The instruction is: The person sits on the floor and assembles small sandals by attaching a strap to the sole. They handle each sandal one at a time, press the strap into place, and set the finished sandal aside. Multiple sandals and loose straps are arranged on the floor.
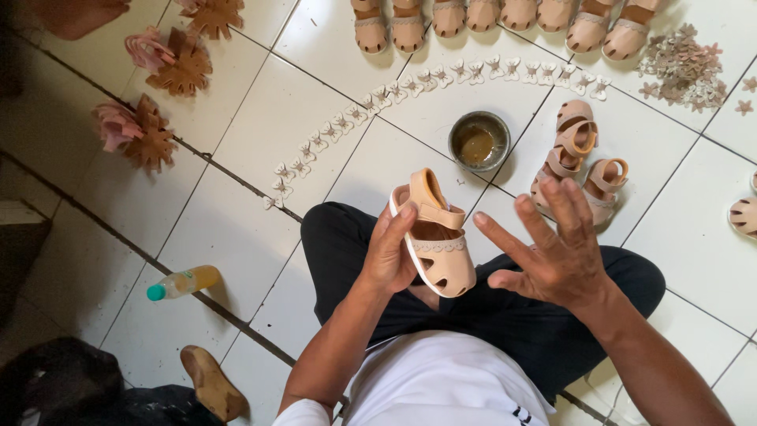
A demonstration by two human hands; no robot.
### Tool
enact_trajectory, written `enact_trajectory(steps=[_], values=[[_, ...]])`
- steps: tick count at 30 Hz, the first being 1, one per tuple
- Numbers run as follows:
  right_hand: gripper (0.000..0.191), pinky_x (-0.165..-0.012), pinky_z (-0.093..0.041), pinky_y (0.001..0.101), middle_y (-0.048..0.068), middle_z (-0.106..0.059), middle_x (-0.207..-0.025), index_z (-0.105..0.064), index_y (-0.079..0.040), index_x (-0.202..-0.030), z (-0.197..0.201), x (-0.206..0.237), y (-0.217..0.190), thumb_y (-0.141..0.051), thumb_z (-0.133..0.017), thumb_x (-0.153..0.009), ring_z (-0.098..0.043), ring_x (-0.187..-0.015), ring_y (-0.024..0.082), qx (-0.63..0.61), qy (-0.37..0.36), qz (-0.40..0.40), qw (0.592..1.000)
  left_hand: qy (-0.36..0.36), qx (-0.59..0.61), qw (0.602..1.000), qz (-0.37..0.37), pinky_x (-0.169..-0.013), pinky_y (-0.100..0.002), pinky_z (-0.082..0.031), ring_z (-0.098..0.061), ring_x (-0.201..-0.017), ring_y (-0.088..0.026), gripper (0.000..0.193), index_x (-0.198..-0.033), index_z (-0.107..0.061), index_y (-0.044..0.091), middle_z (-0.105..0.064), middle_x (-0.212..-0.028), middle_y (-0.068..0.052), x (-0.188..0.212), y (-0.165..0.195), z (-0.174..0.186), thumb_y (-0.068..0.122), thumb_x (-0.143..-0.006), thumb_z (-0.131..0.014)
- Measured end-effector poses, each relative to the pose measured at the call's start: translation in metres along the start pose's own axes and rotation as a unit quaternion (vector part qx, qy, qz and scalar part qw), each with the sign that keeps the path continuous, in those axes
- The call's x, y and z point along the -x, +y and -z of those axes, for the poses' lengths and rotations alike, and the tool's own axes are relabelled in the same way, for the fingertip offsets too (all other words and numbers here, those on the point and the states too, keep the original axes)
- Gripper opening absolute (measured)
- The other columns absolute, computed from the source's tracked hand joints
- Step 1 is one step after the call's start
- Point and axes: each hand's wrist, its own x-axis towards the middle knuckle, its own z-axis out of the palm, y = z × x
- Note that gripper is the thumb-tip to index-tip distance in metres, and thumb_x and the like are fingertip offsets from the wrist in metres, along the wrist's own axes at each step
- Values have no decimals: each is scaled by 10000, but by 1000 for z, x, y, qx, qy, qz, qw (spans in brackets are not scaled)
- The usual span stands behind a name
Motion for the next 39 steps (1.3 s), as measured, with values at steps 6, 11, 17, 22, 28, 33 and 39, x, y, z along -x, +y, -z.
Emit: enact_trajectory(steps=[6,11,17,22,28,33,39], values=[[682,-1299,-222,570,120,-109,-1722,-655,-268,-1426,-14,3,-6,-702,-268,-1069,-146,-1584,354,-101,34,-23,994,-25,72,996,39,-933,-448,-611,-690,-1103,-294,569,-1416,-439,57,-654,-1227,-184,-1,-8,2,414,-1026,-648],[664,-1302,-244,565,118,-98,-1730,-662,-268,-1441,-22,5,-6,-681,-280,-1088,-145,-1593,355,-73,62,-25,995,-63,83,994,41,-906,-473,-618,-695,-1054,-332,547,-1394,-498,68,-648,-1212,-171,-1,-11,6,445,-1030,-658],[697,-1273,-245,536,137,-164,-1701,-690,-221,-1406,-26,9,-3,-671,-286,-1059,-168,-1578,369,-63,60,-46,995,-29,89,995,44,-956,-494,-598,-677,-1104,-300,551,-1406,-477,139,-631,-1272,-183,-7,-14,11,443,-981,-651],[639,-1291,-289,536,224,-282,-1664,-633,-55,-1399,-36,24,-3,-551,-378,-1088,-302,-1562,394,-204,78,-200,955,34,94,995,20,-1073,-495,-565,-677,-1212,-257,525,-1431,-460,110,-611,-1366,-138,-32,-13,43,434,-1023,-519],[544,-1173,-434,456,246,-509,-1526,-492,-14,-1493,-64,65,20,-128,-678,-995,-512,-1431,400,-187,51,-406,893,119,35,990,61,-843,-468,-576,-684,-984,-305,556,-1411,-496,109,-664,-1212,-162,-77,-18,115,535,-1055,-450],[798,-1098,-486,441,245,-583,-1458,-237,-40,-1637,-88,90,80,-35,-693,-982,-607,-1341,382,-187,49,-520,832,178,-94,980,2,-948,-468,-544,-654,-1098,-305,623,-1406,-533,24,-657,-1243,-165,-121,4,152,537,-1061,-456],[912,-1030,-461,487,241,-644,-1312,-154,-46,-1658,-103,99,131,-18,-706,-933,-577,-1222,421,-44,-64,-608,790,310,-309,898,46,-1183,-413,-343,-457,-1434,-328,748,-1497,-492,-2,-517,-1544,-197,-140,7,157,562,-1007,-442]])
